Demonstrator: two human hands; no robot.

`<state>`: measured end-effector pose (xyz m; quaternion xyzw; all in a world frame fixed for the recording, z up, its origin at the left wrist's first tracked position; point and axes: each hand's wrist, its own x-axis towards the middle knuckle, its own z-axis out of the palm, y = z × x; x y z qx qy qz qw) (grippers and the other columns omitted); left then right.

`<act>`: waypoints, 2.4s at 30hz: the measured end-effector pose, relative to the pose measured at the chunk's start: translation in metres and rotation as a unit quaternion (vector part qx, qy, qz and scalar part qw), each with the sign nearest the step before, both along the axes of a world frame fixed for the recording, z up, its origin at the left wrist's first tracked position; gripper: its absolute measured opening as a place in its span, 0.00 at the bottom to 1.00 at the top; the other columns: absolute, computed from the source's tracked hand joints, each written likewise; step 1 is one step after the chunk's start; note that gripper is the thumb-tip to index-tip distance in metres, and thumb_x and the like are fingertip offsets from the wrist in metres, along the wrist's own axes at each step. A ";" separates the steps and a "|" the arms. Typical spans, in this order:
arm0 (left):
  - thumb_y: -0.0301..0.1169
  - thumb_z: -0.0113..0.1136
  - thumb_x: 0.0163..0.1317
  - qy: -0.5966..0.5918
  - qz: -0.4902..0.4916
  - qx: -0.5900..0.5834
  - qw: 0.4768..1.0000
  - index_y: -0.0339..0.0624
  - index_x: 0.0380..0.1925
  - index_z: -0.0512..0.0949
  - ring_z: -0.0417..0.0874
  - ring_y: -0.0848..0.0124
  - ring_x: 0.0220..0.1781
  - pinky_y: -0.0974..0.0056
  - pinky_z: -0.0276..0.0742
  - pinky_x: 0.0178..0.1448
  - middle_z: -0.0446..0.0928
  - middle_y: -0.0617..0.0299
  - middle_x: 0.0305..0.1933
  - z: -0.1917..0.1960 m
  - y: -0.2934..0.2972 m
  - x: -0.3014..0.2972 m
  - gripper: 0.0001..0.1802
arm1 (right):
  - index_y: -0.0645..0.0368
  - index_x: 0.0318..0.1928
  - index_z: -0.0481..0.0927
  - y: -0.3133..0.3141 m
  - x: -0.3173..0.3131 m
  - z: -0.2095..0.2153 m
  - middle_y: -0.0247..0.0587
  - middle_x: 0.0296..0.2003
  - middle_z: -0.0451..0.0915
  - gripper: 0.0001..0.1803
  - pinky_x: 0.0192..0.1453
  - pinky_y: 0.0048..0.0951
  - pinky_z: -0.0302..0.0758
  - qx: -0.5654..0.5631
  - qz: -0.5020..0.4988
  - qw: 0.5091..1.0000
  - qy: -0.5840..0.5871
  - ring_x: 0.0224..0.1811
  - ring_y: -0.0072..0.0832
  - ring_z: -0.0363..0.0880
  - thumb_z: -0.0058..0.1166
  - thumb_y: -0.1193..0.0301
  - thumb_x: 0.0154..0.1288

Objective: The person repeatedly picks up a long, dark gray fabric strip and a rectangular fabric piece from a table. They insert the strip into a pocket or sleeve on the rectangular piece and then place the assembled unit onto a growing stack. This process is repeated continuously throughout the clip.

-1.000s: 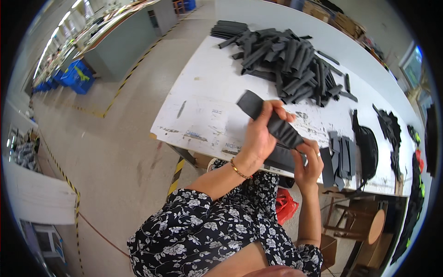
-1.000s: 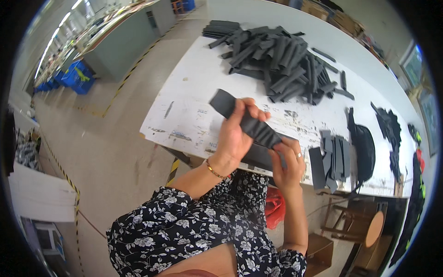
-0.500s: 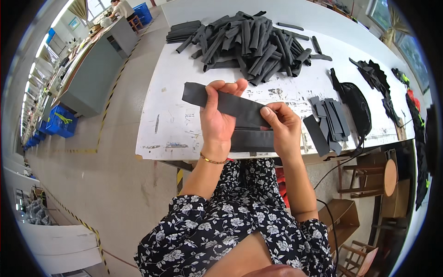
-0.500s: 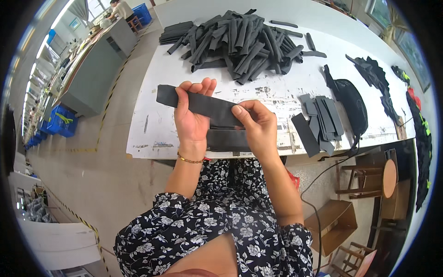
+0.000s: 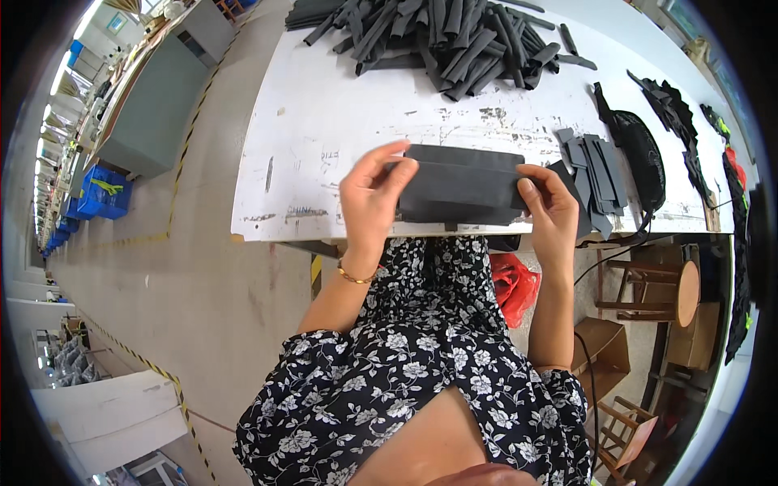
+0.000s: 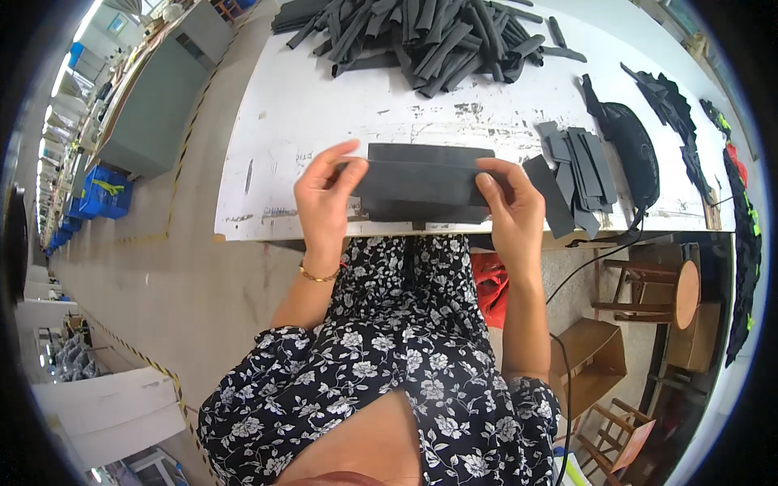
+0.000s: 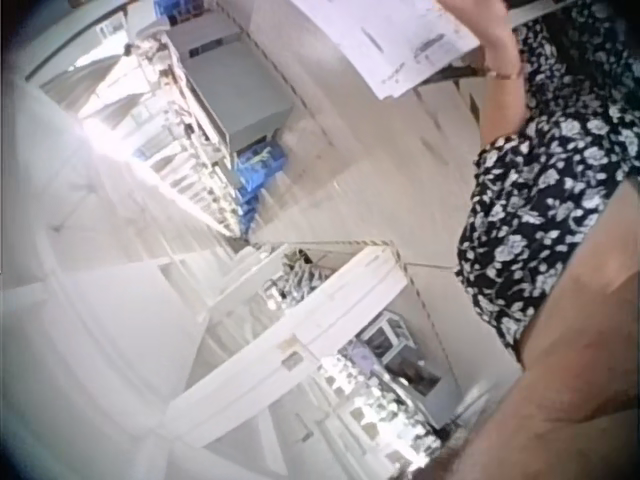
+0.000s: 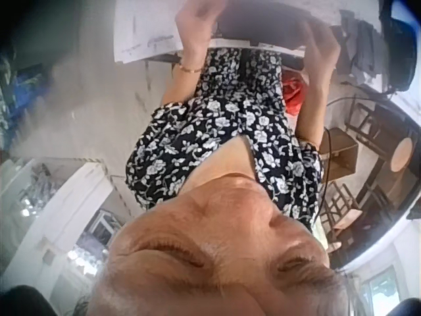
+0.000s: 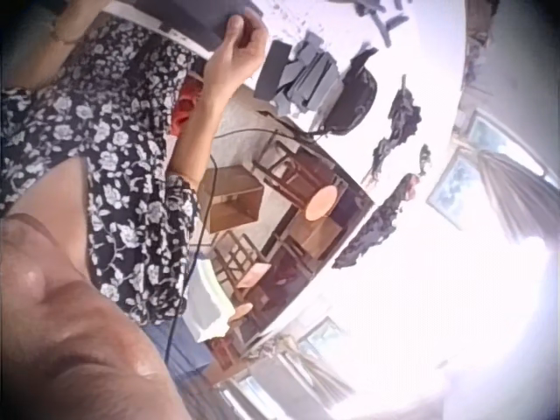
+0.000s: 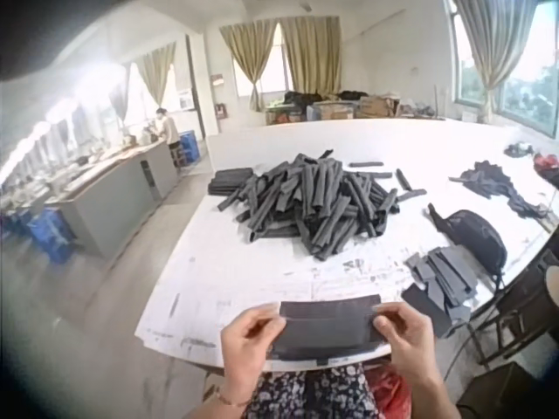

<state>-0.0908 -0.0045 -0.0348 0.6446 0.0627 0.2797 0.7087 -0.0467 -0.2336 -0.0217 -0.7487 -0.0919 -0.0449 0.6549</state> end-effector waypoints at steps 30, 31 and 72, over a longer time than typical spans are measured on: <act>0.34 0.69 0.57 0.211 -0.138 0.264 0.931 0.31 0.33 0.85 0.79 0.73 0.22 0.67 0.72 0.26 0.80 0.59 0.22 -0.046 0.027 0.331 0.13 | 0.65 0.34 0.74 -0.096 0.050 -0.078 0.49 0.35 0.74 0.02 0.47 0.44 0.72 -0.550 -0.090 0.801 -0.219 0.41 0.47 0.72 0.53 0.79 0.61; 0.31 0.70 0.55 0.212 -0.185 0.185 0.942 0.30 0.32 0.85 0.77 0.76 0.22 0.69 0.70 0.24 0.79 0.61 0.22 -0.041 0.025 0.321 0.12 | 0.65 0.34 0.74 -0.099 0.048 -0.078 0.49 0.35 0.74 0.03 0.46 0.44 0.72 -0.522 -0.092 0.820 -0.217 0.41 0.47 0.73 0.53 0.79 0.60; 0.26 0.66 0.62 0.067 -0.253 -0.428 0.865 0.33 0.39 0.76 0.86 0.58 0.48 0.57 0.89 0.52 0.81 0.42 0.46 0.041 0.035 0.082 0.10 | 0.63 0.42 0.76 0.028 0.017 0.041 0.49 0.41 0.82 0.12 0.44 0.40 0.74 -0.182 0.076 0.909 -0.369 0.39 0.43 0.76 0.63 0.78 0.59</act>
